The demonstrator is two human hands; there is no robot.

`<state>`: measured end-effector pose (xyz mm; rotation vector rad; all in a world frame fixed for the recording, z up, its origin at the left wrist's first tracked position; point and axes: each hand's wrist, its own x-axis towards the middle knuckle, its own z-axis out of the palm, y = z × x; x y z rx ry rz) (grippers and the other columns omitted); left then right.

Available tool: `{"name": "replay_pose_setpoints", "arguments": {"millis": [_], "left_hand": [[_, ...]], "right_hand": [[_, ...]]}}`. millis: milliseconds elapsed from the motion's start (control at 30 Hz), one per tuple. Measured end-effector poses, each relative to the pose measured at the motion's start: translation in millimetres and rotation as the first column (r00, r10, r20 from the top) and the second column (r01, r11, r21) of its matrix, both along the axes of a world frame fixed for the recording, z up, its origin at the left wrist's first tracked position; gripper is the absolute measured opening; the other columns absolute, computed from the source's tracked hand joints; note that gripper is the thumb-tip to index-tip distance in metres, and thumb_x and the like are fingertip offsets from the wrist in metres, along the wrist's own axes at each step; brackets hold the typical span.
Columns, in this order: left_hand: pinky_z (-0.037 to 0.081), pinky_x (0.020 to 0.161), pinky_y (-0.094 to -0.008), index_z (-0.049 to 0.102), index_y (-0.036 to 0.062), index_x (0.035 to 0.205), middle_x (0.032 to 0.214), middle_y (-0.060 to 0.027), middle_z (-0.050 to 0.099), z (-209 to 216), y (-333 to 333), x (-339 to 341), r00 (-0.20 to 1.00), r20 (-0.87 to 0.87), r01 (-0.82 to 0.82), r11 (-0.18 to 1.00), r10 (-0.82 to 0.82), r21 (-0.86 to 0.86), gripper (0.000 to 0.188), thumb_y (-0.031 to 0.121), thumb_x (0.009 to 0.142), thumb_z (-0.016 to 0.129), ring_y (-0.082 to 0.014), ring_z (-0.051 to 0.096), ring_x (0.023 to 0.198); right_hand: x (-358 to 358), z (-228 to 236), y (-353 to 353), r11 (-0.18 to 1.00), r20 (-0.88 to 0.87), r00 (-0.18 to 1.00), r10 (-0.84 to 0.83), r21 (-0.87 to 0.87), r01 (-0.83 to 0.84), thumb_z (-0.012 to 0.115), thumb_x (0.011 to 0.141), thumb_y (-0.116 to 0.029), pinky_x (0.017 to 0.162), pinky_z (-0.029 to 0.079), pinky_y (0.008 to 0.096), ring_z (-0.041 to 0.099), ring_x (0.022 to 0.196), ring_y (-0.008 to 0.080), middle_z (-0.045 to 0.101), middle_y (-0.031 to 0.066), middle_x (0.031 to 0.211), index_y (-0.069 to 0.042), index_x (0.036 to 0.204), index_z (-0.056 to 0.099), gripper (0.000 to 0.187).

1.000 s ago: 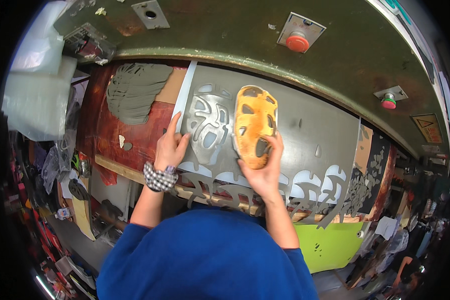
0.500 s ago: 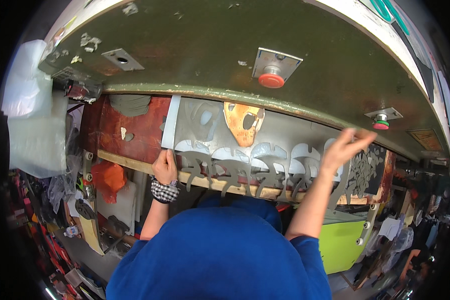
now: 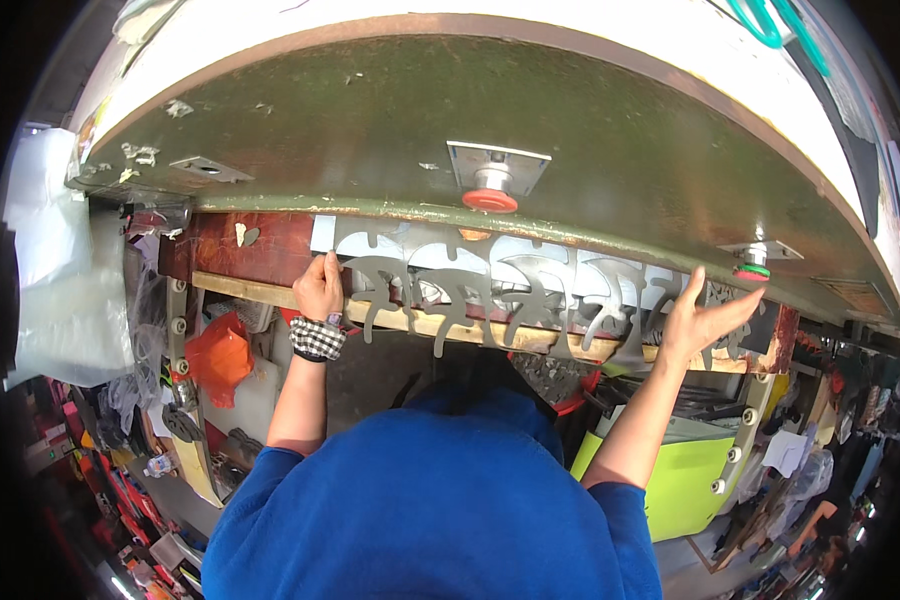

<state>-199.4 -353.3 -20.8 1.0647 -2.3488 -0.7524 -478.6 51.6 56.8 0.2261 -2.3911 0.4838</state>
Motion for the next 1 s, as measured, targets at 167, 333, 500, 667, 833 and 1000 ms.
{"name": "replay_pose_setpoints", "arguments": {"millis": [167, 333, 500, 667, 833, 1000], "left_hand": [[0.046, 0.053, -0.0397, 0.063, 0.0041, 0.075, 0.060, -0.0152, 0.060, -4, 3, 7, 0.998, -0.055, 0.025, 0.993, -0.019, 0.117, 0.029, 0.027, 0.093, 0.058, -0.0336, 0.062, 0.058], [0.045, 0.050, -0.0330, 0.062, 0.0030, 0.076, 0.055, -0.0096, 0.059, -15, 10, 22, 0.988, -0.157, 0.017, 0.978, 0.016, 0.208, 0.031, 0.027, 0.095, 0.056, -0.0188, 0.062, 0.051], [0.045, 0.059, -0.0394, 0.058, 0.0037, 0.072, 0.064, -0.0117, 0.060, -17, 27, 62, 0.992, -0.121, 0.041, 0.985, -0.021, 0.167, 0.030, 0.019, 0.096, 0.050, -0.0290, 0.059, 0.063], [0.046, 0.057, -0.0372, 0.059, 0.0030, 0.077, 0.063, -0.0119, 0.059, -10, 50, 103, 0.992, -0.117, 0.066, 0.972, -0.040, 0.227, 0.027, 0.019, 0.097, 0.048, -0.0260, 0.059, 0.059], [0.046, 0.054, -0.0315, 0.057, 0.0019, 0.104, 0.060, -0.0068, 0.059, 0, 68, 136, 0.995, -0.090, 0.060, 0.942, -0.032, 0.331, 0.021, 0.020, 0.099, 0.048, -0.0167, 0.059, 0.053], [0.044, 0.053, -0.0259, 0.059, 0.0033, 0.106, 0.062, -0.0032, 0.057, -3, 89, 179, 0.982, -0.183, 0.021, 0.922, 0.054, 0.386, 0.016, 0.013, 0.098, 0.050, -0.0101, 0.057, 0.054]], "right_hand": [[27, -62, 74, 0.862, 0.363, 0.928, -0.084, -0.441, 0.250, 0.070, 0.086, -0.031, 0.077, 0.049, 0.0325, 0.061, 0.079, 0.0196, 0.066, 0.0134, 0.088, 0.007, 0.110, 0.062, 0.045], [33, -75, 108, 0.830, 0.547, 0.834, 0.074, -0.497, 0.253, 0.062, 0.093, -0.026, 0.059, 0.042, 0.0266, 0.050, 0.065, 0.0087, 0.062, 0.0038, 0.070, 0.007, 0.082, 0.064, 0.035], [99, -55, 124, 0.835, 0.472, 0.878, 0.074, -0.511, 0.204, 0.064, 0.091, -0.017, 0.069, 0.046, 0.0248, 0.057, 0.073, 0.0095, 0.066, 0.0046, 0.078, 0.005, 0.091, 0.068, 0.022], [107, -27, 48, 0.869, 0.215, 0.977, -0.012, -0.480, 0.116, 0.064, 0.089, -0.011, 0.086, 0.049, 0.0303, 0.062, 0.096, 0.0189, 0.066, 0.0116, 0.107, 0.000, 0.115, 0.062, 0.028], [128, -36, -102, 0.792, 0.281, 0.756, 0.591, -0.027, -0.610, 0.069, 0.080, -0.014, 0.104, 0.039, 0.0434, 0.044, 0.127, 0.0375, 0.055, 0.0207, 0.127, 0.000, 0.114, 0.061, 0.038], [162, -42, -113, 0.738, 0.314, 0.699, 0.642, -0.005, -0.675, 0.066, 0.081, -0.007, 0.105, 0.038, 0.0470, 0.051, 0.122, 0.0361, 0.060, 0.0154, 0.123, -0.001, 0.107, 0.066, 0.027]]}}
